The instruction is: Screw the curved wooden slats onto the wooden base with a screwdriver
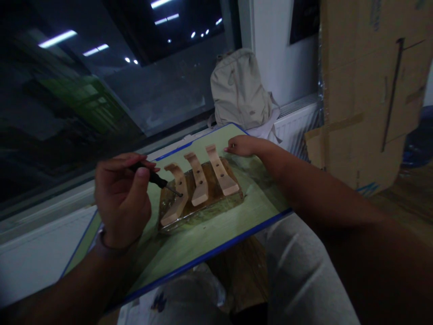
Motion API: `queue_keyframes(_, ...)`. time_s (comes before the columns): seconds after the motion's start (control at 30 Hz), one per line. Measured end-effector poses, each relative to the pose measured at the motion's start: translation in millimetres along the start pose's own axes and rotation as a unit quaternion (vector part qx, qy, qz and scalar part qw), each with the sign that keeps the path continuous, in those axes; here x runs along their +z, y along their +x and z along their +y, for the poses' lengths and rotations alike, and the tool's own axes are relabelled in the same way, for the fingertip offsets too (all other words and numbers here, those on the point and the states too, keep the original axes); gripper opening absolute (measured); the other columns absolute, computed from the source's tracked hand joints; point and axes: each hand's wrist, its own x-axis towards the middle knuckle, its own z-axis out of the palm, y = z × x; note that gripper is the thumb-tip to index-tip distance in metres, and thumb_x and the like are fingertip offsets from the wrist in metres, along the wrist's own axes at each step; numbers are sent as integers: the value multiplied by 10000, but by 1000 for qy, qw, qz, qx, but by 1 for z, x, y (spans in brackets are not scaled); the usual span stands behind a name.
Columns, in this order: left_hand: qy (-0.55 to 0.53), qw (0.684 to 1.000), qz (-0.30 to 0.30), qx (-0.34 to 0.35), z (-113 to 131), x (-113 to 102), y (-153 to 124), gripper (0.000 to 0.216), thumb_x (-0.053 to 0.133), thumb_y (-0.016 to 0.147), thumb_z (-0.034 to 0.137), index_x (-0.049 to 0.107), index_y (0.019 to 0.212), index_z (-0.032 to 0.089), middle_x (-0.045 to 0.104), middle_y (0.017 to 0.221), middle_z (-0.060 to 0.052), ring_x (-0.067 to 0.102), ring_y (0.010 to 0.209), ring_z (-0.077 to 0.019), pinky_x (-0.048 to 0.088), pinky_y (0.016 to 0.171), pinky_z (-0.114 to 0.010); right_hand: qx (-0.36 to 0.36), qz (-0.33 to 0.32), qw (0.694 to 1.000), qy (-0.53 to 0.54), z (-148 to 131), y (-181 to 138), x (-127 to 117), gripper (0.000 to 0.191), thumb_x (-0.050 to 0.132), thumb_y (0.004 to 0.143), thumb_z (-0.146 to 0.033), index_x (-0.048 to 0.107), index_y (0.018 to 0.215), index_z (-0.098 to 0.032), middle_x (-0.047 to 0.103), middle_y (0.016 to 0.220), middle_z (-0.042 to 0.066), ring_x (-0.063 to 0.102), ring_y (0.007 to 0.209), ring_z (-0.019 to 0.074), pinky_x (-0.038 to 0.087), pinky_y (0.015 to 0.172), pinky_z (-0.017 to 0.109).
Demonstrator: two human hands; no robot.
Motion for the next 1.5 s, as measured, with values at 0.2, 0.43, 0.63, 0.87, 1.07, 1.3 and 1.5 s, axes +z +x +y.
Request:
queue_keyframes(0.2,16,999,25,42,-2,1,5,127,706,791,223,602,864,220,551,917,-16,563,858,-146,510,742,-293,5,3,1000,25,0,1,0,355,416,934,-407,658,854,-160,686,877,114,604,785,215,417,704,305)
queue_keyframes(0.43,30,999,-15,20,1,0,1,182,570,901,225,609,1079,219,640,1005,-56,624,900,-159,530,800,-318,8,-5,1000,14,5,-1,1,362,397,932,-416,647,917,-153,685,903,129,612,791,234,437,704,321)
queue_keyframes(0.63,-15,1000,-24,9,2,1,3,162,589,888,309,640,1013,218,654,1030,-67,637,950,-190,538,842,-342,7,-16,1000,20,9,-1,-1,345,394,937,-388,651,1033,-180,692,1055,112,619,960,241,457,809,322)
queue_keyframes(0.87,46,999,2,9,4,-3,6,105,642,843,274,697,923,235,675,873,-38,636,862,-215,536,818,-395,19,-38,999,-7,8,-2,-3,397,361,949,-398,636,1091,-149,677,1119,125,620,980,234,458,819,306)
queue_keyframes(1.07,23,1000,-10,7,6,-3,5,131,625,856,245,685,971,224,678,947,-46,632,916,-210,516,875,-386,16,-33,999,4,8,-2,-3,400,363,946,-409,640,1086,-157,679,1119,118,621,965,235,460,811,303)
queue_keyframes(1.3,-22,999,9,-49,9,-3,6,112,652,847,271,684,940,218,681,890,-38,658,819,-192,542,791,-355,15,-23,1000,2,8,-2,-2,412,360,947,-411,646,1085,-149,684,1093,119,620,952,230,455,810,302)
queue_keyframes(1.5,-29,1000,-7,-6,-1,-1,3,192,642,849,379,644,968,229,663,940,-31,644,851,-182,549,764,-336,12,-15,1000,2,8,-2,-1,391,371,943,-388,659,1056,-148,690,1078,117,621,960,230,454,835,304)
